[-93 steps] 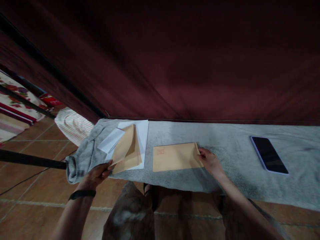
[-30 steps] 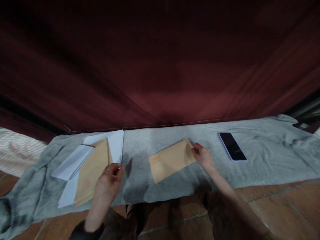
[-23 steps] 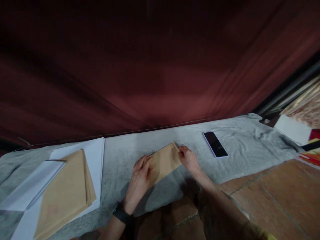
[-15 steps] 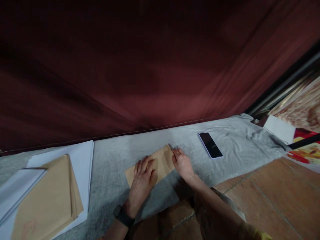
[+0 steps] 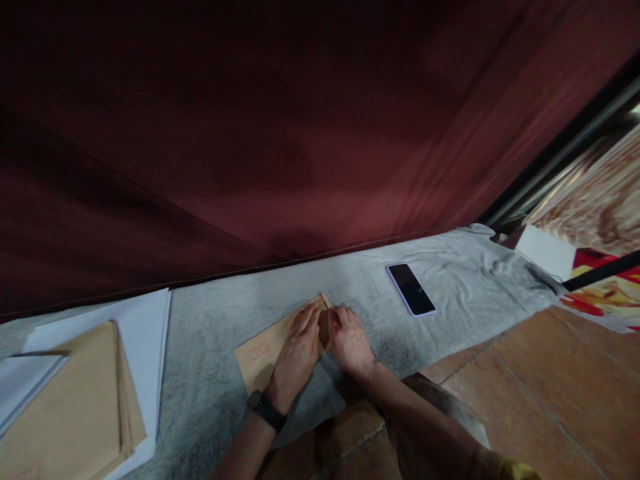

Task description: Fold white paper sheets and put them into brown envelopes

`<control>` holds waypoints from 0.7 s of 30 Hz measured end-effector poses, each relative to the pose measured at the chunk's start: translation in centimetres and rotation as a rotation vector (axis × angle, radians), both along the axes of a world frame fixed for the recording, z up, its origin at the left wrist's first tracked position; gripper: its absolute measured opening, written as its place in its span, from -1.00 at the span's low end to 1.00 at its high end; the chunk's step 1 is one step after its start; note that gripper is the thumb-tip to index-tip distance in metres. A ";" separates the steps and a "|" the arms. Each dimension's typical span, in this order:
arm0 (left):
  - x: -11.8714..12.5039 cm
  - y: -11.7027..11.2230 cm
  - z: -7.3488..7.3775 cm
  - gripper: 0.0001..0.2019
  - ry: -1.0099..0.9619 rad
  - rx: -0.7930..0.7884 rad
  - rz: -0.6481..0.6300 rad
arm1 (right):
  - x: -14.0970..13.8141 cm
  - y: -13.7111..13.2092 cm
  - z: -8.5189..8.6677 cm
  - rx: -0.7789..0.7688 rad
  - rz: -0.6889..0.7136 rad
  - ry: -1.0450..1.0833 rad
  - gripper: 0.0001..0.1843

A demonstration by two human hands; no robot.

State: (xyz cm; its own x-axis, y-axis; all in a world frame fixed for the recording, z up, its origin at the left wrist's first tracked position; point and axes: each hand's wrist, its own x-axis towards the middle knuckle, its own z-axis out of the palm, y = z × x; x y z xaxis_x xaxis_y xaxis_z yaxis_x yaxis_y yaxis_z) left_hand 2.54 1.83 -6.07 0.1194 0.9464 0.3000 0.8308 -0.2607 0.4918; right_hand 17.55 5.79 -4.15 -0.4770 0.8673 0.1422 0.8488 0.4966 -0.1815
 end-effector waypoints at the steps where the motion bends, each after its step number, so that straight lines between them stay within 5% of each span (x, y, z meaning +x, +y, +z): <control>1: 0.5 0.7 0.2 -0.47 -0.007 0.008 0.002 | 0.0 0.0 -0.1 0.001 -0.001 -0.002 -0.55; 8: 2.3 4.5 1.0 -0.50 0.172 -0.052 -0.022 | 0.7 -0.8 -1.5 0.021 0.045 0.042 -0.54; 21: 2.4 3.9 0.8 -0.43 0.331 -0.178 0.020 | 1.1 -4.0 -4.3 0.177 0.089 0.168 -0.36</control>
